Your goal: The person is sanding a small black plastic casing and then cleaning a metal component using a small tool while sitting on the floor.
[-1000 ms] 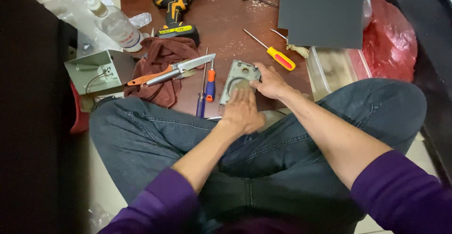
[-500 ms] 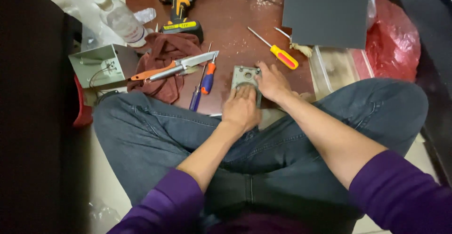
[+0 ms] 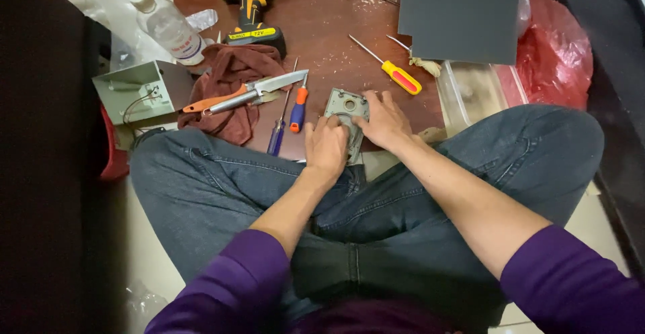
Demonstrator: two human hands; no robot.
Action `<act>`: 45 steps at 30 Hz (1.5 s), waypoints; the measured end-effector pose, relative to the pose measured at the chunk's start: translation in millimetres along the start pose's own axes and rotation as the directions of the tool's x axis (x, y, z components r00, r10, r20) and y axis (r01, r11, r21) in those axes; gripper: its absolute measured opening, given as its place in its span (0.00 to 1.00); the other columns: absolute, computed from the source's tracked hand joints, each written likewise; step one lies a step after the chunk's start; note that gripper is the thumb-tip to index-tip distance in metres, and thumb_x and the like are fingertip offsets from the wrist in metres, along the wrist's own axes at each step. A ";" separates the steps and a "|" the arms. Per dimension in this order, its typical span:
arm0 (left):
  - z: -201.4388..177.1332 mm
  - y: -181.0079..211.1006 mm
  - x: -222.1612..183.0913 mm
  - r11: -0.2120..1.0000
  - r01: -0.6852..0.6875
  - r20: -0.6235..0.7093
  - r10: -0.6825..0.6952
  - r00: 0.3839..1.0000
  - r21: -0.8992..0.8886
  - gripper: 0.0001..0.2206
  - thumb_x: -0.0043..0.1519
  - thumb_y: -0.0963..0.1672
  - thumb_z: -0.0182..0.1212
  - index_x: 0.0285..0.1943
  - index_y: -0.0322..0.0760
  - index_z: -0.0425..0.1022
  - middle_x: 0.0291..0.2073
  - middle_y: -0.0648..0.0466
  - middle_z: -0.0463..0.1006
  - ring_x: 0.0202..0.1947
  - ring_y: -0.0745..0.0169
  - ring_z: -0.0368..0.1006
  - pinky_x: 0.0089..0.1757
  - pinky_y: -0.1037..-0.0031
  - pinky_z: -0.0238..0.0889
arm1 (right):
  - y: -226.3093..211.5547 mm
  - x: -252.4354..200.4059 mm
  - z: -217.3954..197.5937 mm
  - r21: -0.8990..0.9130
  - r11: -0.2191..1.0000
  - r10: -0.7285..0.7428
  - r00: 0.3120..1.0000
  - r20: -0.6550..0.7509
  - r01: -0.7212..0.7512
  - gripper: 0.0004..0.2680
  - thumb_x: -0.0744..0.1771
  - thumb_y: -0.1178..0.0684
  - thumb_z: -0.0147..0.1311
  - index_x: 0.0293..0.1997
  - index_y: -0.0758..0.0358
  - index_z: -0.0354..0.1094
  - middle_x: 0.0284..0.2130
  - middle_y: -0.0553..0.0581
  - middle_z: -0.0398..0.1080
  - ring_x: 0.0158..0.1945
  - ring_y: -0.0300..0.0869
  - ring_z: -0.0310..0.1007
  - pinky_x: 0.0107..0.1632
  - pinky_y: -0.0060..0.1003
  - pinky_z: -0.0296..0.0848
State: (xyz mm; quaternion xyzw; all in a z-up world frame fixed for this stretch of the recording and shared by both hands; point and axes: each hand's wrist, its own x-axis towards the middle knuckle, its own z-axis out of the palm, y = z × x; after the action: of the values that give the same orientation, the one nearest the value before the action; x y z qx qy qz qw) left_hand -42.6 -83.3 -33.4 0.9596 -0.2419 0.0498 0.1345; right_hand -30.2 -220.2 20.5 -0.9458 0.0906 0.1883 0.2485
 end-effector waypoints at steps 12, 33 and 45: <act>-20.3 6.6 -1.7 0.961 0.191 0.143 -0.164 0.976 -0.201 0.05 0.49 0.36 0.53 0.33 0.31 0.69 0.36 0.47 0.67 0.35 0.47 0.70 0.32 0.64 0.68 | 7.0 2.1 8.2 0.069 0.992 0.102 0.995 0.011 -0.102 0.17 0.63 0.45 0.50 0.51 0.60 0.50 0.48 0.69 0.59 0.53 0.61 0.61 0.51 0.53 0.64; -5.1 -28.7 27.4 0.997 -0.028 0.405 -0.006 0.914 0.077 0.11 0.51 0.40 0.53 0.41 0.45 0.73 0.42 0.53 0.65 0.44 0.50 0.64 0.40 0.64 0.53 | 8.6 5.6 10.8 0.116 0.991 0.061 0.996 0.061 -0.068 0.18 0.63 0.45 0.50 0.52 0.61 0.49 0.50 0.70 0.58 0.55 0.63 0.58 0.52 0.56 0.62; -11.6 -23.4 13.1 0.999 -0.012 0.315 0.001 0.949 0.033 0.08 0.52 0.40 0.52 0.38 0.46 0.70 0.37 0.54 0.65 0.40 0.54 0.66 0.39 0.64 0.51 | 5.8 1.8 10.7 0.125 0.989 0.079 0.995 0.053 -0.085 0.19 0.63 0.46 0.50 0.54 0.61 0.49 0.49 0.72 0.58 0.54 0.61 0.60 0.51 0.54 0.64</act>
State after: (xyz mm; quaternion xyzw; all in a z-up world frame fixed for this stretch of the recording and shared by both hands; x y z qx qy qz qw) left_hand -20.2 -66.1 -25.6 0.9567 -0.2626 -0.0993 0.0774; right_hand -33.4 -220.0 8.6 -0.9188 0.1353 0.2147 0.3023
